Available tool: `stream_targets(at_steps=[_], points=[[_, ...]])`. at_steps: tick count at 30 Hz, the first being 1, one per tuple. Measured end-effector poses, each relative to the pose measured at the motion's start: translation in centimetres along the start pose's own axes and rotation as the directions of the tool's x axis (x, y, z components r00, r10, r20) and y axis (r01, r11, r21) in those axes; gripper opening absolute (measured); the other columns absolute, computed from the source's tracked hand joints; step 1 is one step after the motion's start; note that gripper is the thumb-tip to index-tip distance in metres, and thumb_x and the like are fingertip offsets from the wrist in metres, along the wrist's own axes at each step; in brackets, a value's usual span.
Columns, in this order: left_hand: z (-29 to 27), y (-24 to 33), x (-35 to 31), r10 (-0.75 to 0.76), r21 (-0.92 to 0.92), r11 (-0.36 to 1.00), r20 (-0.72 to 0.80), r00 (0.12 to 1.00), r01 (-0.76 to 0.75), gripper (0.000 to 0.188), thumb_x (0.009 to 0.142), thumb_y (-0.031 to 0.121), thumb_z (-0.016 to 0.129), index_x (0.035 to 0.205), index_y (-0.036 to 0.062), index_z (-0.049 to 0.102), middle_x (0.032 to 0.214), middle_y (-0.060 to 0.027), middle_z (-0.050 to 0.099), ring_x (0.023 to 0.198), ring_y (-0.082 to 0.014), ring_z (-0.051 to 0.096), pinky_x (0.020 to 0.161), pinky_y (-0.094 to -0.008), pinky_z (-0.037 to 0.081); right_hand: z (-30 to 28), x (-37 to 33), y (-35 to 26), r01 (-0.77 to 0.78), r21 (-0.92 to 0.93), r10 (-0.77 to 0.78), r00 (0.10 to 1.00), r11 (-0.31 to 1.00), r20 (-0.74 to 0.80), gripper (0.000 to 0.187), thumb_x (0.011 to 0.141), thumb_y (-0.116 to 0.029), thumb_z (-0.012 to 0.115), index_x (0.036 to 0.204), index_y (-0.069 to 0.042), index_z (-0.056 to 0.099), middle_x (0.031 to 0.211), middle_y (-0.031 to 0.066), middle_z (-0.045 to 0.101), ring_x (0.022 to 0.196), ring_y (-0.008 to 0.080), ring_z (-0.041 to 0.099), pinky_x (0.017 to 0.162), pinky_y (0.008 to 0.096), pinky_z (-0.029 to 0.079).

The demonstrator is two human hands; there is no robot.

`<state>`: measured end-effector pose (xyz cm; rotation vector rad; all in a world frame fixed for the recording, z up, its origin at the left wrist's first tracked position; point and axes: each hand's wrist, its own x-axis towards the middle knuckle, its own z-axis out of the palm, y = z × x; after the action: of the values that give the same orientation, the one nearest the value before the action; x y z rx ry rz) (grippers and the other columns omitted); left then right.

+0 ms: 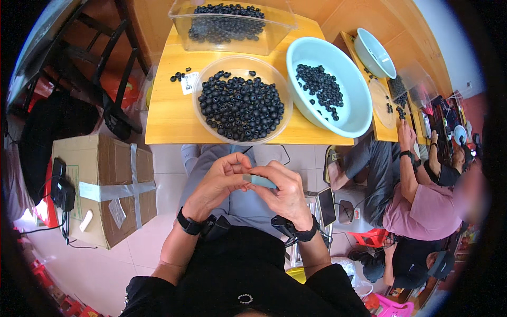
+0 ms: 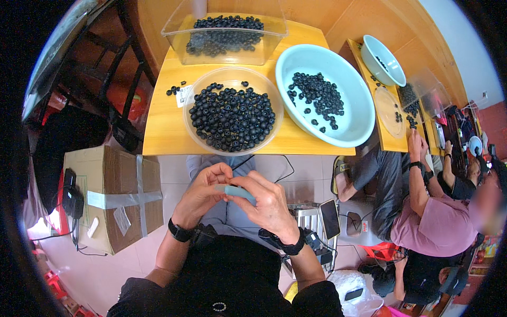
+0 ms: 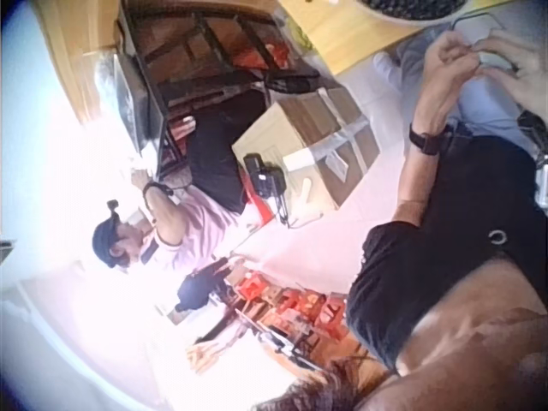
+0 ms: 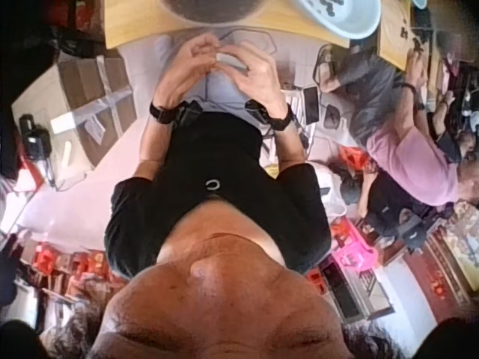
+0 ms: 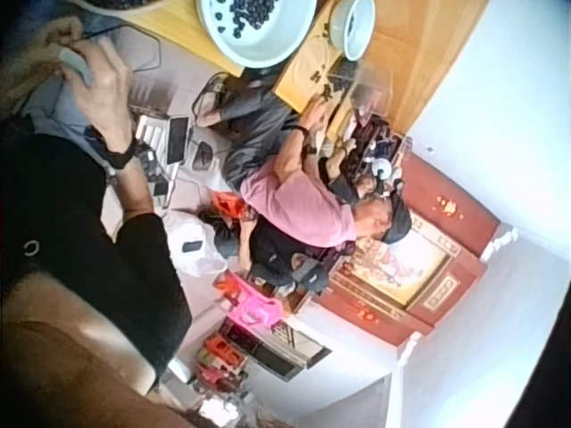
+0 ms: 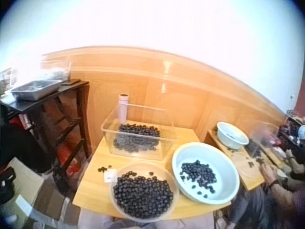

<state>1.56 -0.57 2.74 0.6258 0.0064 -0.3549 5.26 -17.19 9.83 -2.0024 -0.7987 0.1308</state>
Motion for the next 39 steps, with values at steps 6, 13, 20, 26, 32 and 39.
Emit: stream_targets(at_steps=[6,13,20,26,32,39], points=[[2.1,1.6,-0.4,0.013,0.122,0.993,-0.171,0.985,0.008,0.022,0.085,0.009,0.061,0.105,0.0068,0.053,0.094,-0.0065,0.063,0.079,-0.0127,0.062,0.067,-0.0221,0.050,-4.2,1.9,1.3,-0.005,-0.321,-0.060,0.979,0.947,-0.194,0.023,0.074,-0.005,0.067,0.096,-0.003,0.063,0.085,0.0126,0.062,0.069,0.0282,0.062,0.062,0.0343,0.049],[-0.6,4.4,-0.9,0.227,0.348,0.928,-0.241,0.944,-0.134,0.017,0.087,0.012,0.059,0.101,0.0028,0.059,0.095,-0.0102,0.064,0.078,-0.0127,0.062,0.069,-0.0248,0.052,-8.1,4.4,3.0,-0.213,-0.345,-0.033,0.809,0.914,-0.587,0.030,0.076,-0.002,0.065,0.105,0.001,0.061,0.097,0.0165,0.064,0.084,0.0279,0.063,0.073,0.0337,0.048],[-2.1,8.9,3.6,0.657,0.930,0.326,-0.093,0.748,-0.172,0.018,0.072,-0.004,0.064,0.091,-0.0036,0.064,0.084,-0.0111,0.065,0.073,-0.0189,0.064,0.067,-0.0276,0.051,-2.4,0.6,3.0,-0.191,-0.240,0.070,0.896,0.952,-0.438,0.020,0.076,-0.002,0.064,0.095,0.003,0.063,0.077,0.0158,0.061,0.065,0.0257,0.060,0.060,0.0324,0.046],[-2.5,8.4,7.3,0.579,0.947,-0.320,0.197,0.791,-0.001,0.020,0.065,-0.005,0.063,0.084,0.0013,0.064,0.078,-0.0157,0.059,0.076,-0.0326,0.058,0.070,-0.0379,0.048,-0.3,-1.1,3.2,-0.202,-0.061,0.165,0.912,0.977,-0.375,0.015,0.075,0.000,0.064,0.090,0.002,0.064,0.077,0.0175,0.063,0.067,0.0283,0.063,0.060,0.0323,0.047],[-2.5,7.8,7.6,0.500,0.919,-0.392,0.173,0.848,0.044,0.017,0.066,-0.004,0.060,0.082,0.0010,0.061,0.078,-0.0162,0.056,0.082,-0.0374,0.054,0.073,-0.0431,0.045,0.3,-2.2,4.3,-0.216,-0.025,0.191,0.906,0.976,-0.377,0.013,0.076,0.000,0.064,0.089,0.002,0.064,0.076,0.0172,0.063,0.066,0.0270,0.064,0.059,0.0314,0.047],[-0.4,9.0,5.9,0.366,0.831,0.539,-0.086,0.927,-0.136,0.015,0.086,0.002,0.057,0.101,0.0014,0.060,0.091,-0.0057,0.063,0.074,-0.0077,0.058,0.065,-0.0223,0.047,0.4,-2.1,4.5,-0.282,0.019,0.269,0.888,0.959,-0.374,0.014,0.076,0.001,0.065,0.091,0.001,0.067,0.070,0.0082,0.064,0.060,0.0110,0.057,0.057,0.0243,0.045]])
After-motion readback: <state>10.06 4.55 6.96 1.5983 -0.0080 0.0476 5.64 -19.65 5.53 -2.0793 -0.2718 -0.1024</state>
